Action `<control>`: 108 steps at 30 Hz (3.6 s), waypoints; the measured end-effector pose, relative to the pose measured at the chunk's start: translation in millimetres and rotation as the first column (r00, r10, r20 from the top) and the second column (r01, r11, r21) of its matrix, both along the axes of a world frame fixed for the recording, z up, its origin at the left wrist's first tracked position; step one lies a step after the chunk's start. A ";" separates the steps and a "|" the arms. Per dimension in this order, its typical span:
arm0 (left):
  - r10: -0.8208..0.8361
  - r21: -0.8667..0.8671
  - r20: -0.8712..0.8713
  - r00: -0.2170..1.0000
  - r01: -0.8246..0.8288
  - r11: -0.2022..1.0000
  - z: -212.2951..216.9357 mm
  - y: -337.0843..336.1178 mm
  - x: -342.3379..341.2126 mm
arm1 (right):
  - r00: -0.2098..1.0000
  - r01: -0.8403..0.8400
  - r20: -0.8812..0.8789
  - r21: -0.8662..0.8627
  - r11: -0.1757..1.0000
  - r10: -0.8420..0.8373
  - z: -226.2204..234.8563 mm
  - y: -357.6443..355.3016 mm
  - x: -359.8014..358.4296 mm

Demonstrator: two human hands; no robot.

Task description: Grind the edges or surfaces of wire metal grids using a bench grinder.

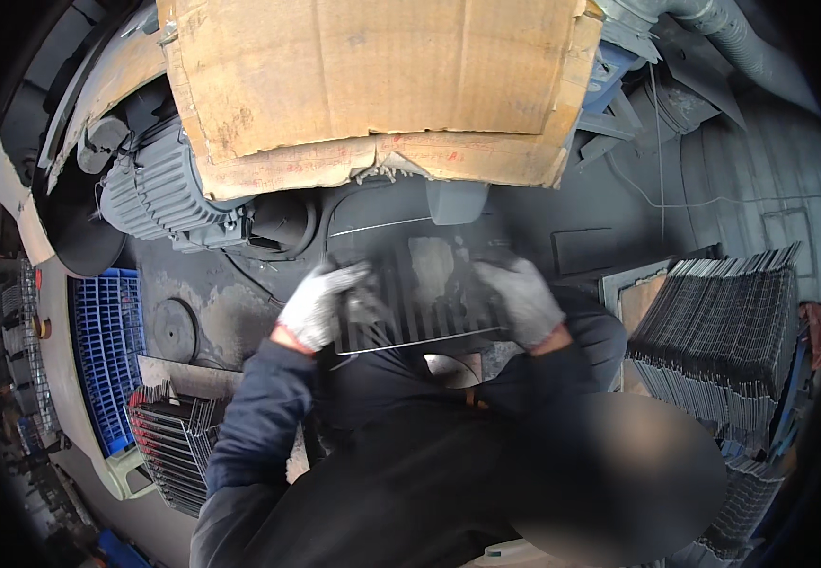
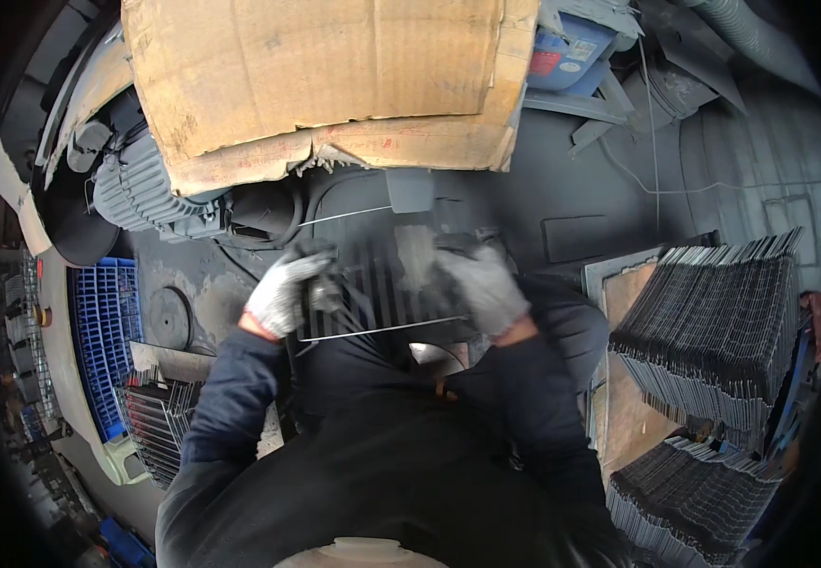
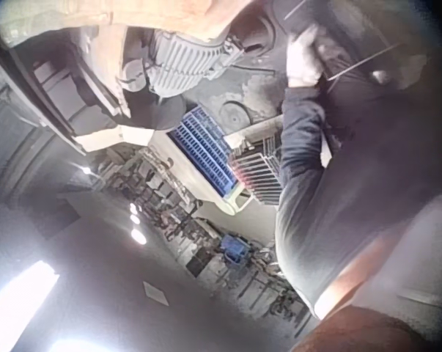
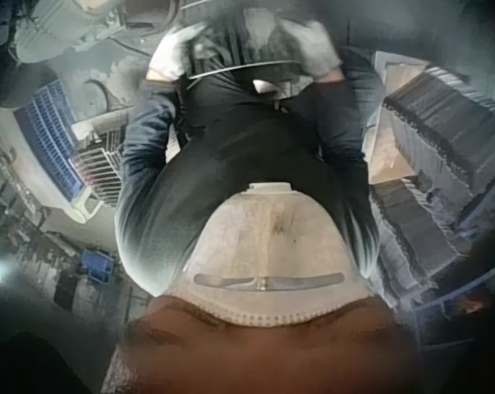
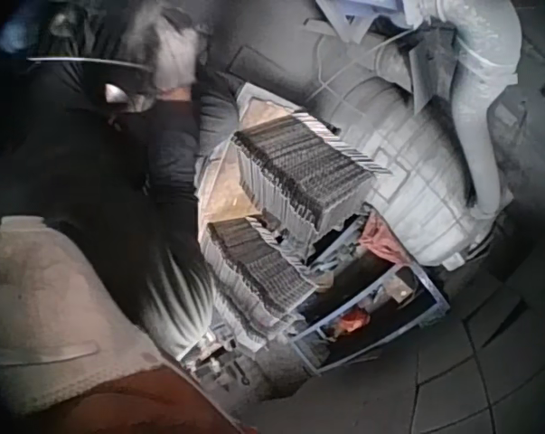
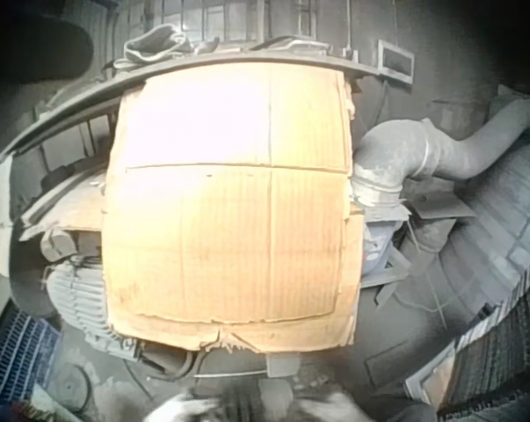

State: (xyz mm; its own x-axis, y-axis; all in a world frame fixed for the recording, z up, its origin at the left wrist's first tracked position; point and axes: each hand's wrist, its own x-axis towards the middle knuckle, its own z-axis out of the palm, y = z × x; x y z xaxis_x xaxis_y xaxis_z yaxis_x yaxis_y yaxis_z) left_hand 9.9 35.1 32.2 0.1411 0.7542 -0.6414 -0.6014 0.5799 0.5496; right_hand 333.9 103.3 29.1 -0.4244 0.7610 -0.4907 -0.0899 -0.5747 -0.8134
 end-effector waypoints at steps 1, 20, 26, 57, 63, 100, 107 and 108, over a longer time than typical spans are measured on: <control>-0.059 0.040 0.075 0.995 0.056 0.998 -2.8 8.4 13.2 | 0.981 0.077 0.172 0.056 0.995 -0.085 44.7 -1.9 5.2; -0.198 0.138 0.009 0.980 0.195 0.971 -9.1 38.1 43.1 | 0.947 0.122 0.284 0.113 0.986 -0.150 39.2 -5.2 48.8; -0.195 0.378 0.070 0.978 0.155 0.913 26.8 12.0 135.8 | 0.899 0.349 0.159 0.303 0.887 -0.408 103.8 -63.5 114.4; 0.577 0.546 -0.785 0.225 0.692 0.473 87.1 -80.9 45.3 | 0.730 0.114 -0.077 0.993 0.009 -0.679 86.6 -109.4 8.3; 0.681 0.485 -0.713 0.164 0.818 0.310 110.8 -72.0 74.0 | 0.753 -0.536 0.549 0.831 0.146 -0.363 102.8 -106.5 5.3; 0.136 0.434 -0.470 0.872 0.095 0.896 -31.0 2.1 118.3 | 0.923 0.374 -0.054 0.355 0.856 -0.381 -0.1 -9.8 67.4; 0.220 0.469 -0.440 0.871 0.014 0.883 -54.3 26.1 117.6 | 0.911 0.381 0.017 0.341 0.859 -0.411 1.3 16.4 51.3; 0.208 0.414 -0.446 0.871 -0.005 0.910 -40.2 20.3 109.2 | 0.918 0.381 -0.007 0.300 0.874 -0.397 -0.7 17.5 38.6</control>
